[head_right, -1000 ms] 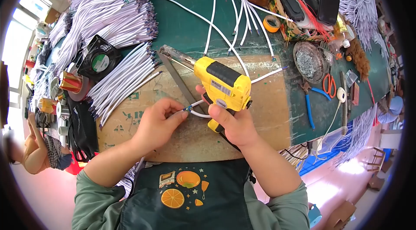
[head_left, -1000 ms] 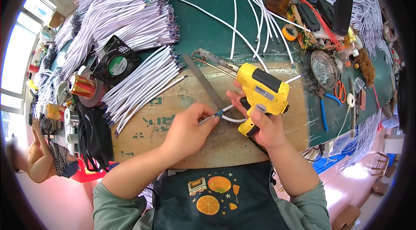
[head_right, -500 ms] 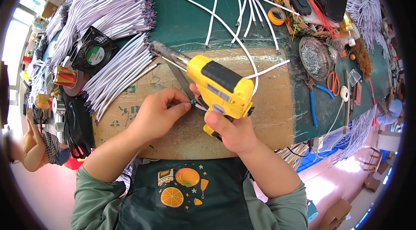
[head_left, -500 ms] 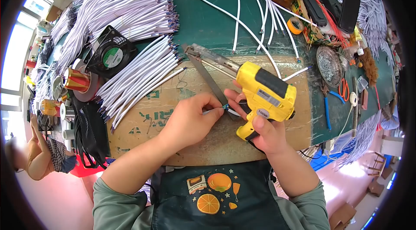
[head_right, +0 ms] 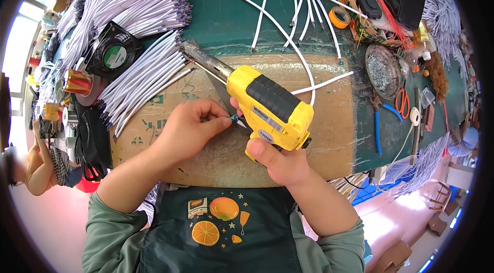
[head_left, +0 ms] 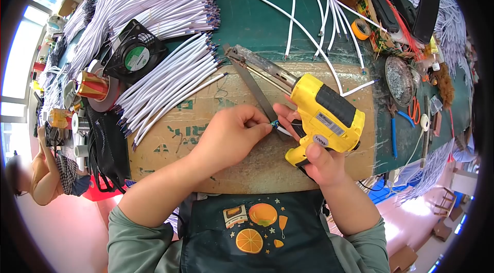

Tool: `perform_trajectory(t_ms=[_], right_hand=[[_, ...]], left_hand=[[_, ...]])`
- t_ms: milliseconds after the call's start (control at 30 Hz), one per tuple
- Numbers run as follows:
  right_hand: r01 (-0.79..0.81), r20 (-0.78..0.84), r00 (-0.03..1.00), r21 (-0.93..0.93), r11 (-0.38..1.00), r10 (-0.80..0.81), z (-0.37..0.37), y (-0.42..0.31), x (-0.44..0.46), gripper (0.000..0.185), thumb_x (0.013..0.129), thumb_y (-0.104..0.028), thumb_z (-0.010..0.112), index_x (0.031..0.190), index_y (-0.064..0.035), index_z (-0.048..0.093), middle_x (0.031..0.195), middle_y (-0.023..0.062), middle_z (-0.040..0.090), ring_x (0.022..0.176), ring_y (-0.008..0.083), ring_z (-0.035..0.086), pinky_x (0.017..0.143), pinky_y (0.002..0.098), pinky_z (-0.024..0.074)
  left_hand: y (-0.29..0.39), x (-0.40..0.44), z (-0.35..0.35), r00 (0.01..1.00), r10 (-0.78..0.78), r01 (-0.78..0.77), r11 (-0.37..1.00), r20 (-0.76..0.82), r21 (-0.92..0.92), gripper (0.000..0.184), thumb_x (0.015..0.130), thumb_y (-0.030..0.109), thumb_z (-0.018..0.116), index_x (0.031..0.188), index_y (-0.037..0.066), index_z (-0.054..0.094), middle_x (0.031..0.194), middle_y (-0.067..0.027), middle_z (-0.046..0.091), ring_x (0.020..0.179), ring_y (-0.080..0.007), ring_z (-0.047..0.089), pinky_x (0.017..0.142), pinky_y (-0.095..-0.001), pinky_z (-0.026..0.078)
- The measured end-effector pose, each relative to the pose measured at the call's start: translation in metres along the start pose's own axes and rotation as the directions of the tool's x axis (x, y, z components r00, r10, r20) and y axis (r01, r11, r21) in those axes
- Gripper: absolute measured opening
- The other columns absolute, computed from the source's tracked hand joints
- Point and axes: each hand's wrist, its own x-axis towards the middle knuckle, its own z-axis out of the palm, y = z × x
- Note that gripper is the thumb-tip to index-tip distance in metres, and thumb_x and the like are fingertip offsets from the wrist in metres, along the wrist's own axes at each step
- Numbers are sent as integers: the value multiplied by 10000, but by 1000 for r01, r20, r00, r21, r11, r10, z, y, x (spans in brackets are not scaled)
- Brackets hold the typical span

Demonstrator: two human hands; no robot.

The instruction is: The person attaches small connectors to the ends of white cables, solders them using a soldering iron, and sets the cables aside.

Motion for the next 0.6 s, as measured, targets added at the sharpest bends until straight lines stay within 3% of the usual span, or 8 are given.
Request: perform_trajectory(t_ms=[33, 300, 400, 467, 500, 600], right_hand=[[-1, 0, 1000, -7, 1000, 1, 0, 0, -1, 661, 761, -385, 738, 1241, -10, 481, 1374, 205, 415, 1276, 390, 419, 1077, 508, 310], [-11, 1, 1000, -25, 1000, 11, 1, 0, -3, 674, 755, -373, 743, 1252, -6, 473, 1368, 203, 423, 1275, 395, 419, 1084, 513, 294], [27, -39, 999, 2, 1000, -27, 3, -3, -7, 673, 755, -371, 745, 1254, -11, 469, 1324, 197, 455, 1245, 382, 452, 1051, 504, 349], [41, -11, 999, -30, 999, -42, -6, -8, -20, 663, 758, -364, 750, 1255, -27, 467, 1251, 183, 499, 1152, 356, 534, 997, 485, 417], [-34, -61, 998, -3, 999, 34, -9, -10, -31, 684, 749, -369, 768, 1265, -50, 452, 1116, 137, 547, 982, 298, 611, 875, 444, 497], [-204, -102, 974, -31, 978, 200, -27, -19, -68, 787, 687, -422, 815, 1269, -60, 428, 888, 64, 555, 737, 195, 578, 668, 343, 477]], left_hand=[[2, -2, 1, 997, 68, -65, 996, -43, 58, 145, 837, 144, 672, 850, 4, 638, 672, 3, 571, 604, -64, 479, 547, -243, 391], [3, 0, 1, 999, 25, -23, 999, -39, 36, 144, 826, 142, 678, 845, 5, 638, 659, 1, 563, 613, -61, 478, 553, -242, 394], [8, 0, 0, 999, 10, -9, 999, -37, 52, 142, 825, 137, 679, 842, 3, 635, 669, 5, 566, 617, -60, 477, 556, -239, 394], [7, 1, 0, 999, 3, -1, 999, -43, 54, 141, 824, 135, 679, 839, 2, 633, 676, 8, 569, 620, -58, 476, 558, -237, 395], [4, 2, 0, 1000, -12, 12, 1000, -24, -2, 140, 825, 131, 679, 841, -1, 633, 688, 10, 574, 628, -57, 480, 566, -234, 397], [-1, 3, 1, 999, -35, 35, 995, 3, -96, 135, 827, 124, 676, 846, -3, 632, 710, 12, 584, 646, -55, 487, 580, -229, 400]])
